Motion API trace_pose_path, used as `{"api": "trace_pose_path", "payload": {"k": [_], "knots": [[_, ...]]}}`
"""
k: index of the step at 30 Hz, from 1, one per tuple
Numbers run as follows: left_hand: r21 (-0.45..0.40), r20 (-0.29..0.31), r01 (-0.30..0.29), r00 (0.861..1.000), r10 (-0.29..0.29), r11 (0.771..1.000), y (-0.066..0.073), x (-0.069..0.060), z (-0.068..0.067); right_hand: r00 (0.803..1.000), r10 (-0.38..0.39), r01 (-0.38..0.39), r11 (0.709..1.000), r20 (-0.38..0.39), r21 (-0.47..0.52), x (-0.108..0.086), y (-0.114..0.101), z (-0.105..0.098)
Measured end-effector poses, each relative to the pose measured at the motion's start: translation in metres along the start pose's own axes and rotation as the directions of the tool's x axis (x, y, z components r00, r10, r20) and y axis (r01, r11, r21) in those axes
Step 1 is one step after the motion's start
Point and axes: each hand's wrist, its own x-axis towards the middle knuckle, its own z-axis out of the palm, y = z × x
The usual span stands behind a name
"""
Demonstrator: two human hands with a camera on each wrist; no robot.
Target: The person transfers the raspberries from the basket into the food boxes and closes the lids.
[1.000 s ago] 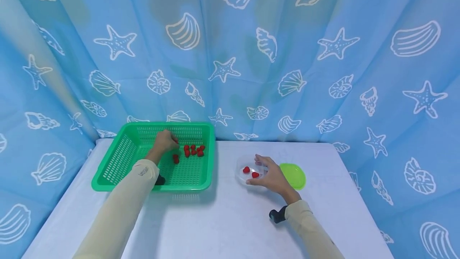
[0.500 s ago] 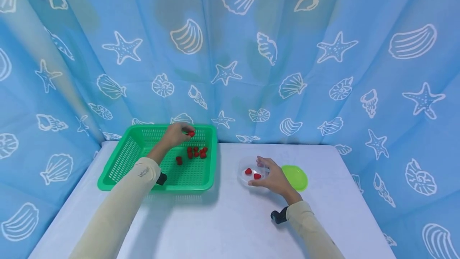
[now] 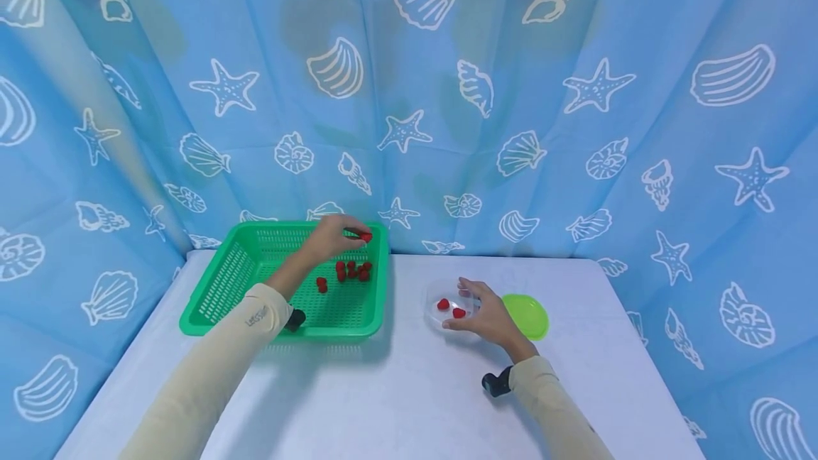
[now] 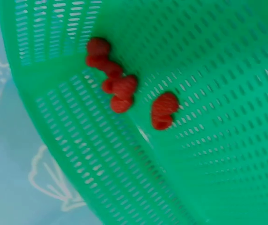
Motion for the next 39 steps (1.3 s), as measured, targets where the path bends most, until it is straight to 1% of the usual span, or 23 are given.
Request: {"api": "trace_pose_path", "payload": {"k": [6,10,13,17,20,23,27,31,34,36,39], "knots": [[-0.005,0.004,-0.085,0.996,0.085,0.996,0.019,-0.006,0.009,1.0,-0.007,0.007,1.0,0.008,-0.001,0.0,0.003,-0.001],[-0.017,-0.01,-0.161,0.987,0.161,0.987,0.032,-0.008,0.018,1.0,-0.003,0.003,1.0,0.009,-0.005,0.0,0.006,-0.003],[-0.049,-0.027,-0.19,0.982,0.188,0.981,0.04,-0.01,0.027,1.0,0.008,-0.008,1.0,0.007,-0.013,0.0,0.007,-0.004],[-0.098,-0.037,-0.196,0.98,0.193,0.976,0.048,-0.014,0.043,1.0,0.026,-0.026,0.999,0.006,-0.019,0.001,0.008,-0.006],[-0.091,-0.04,-0.211,0.977,0.208,0.973,0.052,-0.017,0.056,0.999,0.034,-0.034,0.999,0.011,-0.022,0.001,0.008,-0.006],[-0.06,-0.042,-0.222,0.975,0.219,0.973,0.056,-0.018,0.069,0.999,0.032,-0.031,0.999,0.019,-0.034,0.001,0.008,-0.006],[-0.058,-0.023,-0.206,0.978,0.205,0.977,0.061,-0.02,0.083,0.999,0.013,-0.012,0.999,0.031,-0.044,0.001,0.008,-0.009],[-0.103,-0.002,-0.189,0.982,0.19,0.976,0.064,-0.023,0.093,0.999,-0.004,0.004,1.0,0.044,-0.006,0.002,0.009,-0.012],[-0.108,0.006,-0.19,0.981,0.192,0.976,0.064,-0.024,0.099,0.998,-0.003,0.002,1.0,0.06,0.028,0.002,0.012,-0.011],[-0.082,0.017,-0.189,0.981,0.191,0.978,0.065,-0.023,0.103,0.997,-0.008,0.005,0.999,0.071,0.043,0.002,0.015,-0.009],[-0.058,0.058,-0.17,0.983,0.174,0.984,0.068,-0.022,0.109,0.998,-0.015,0.011,0.998,0.061,0.07,0.001,0.017,-0.007]]}}
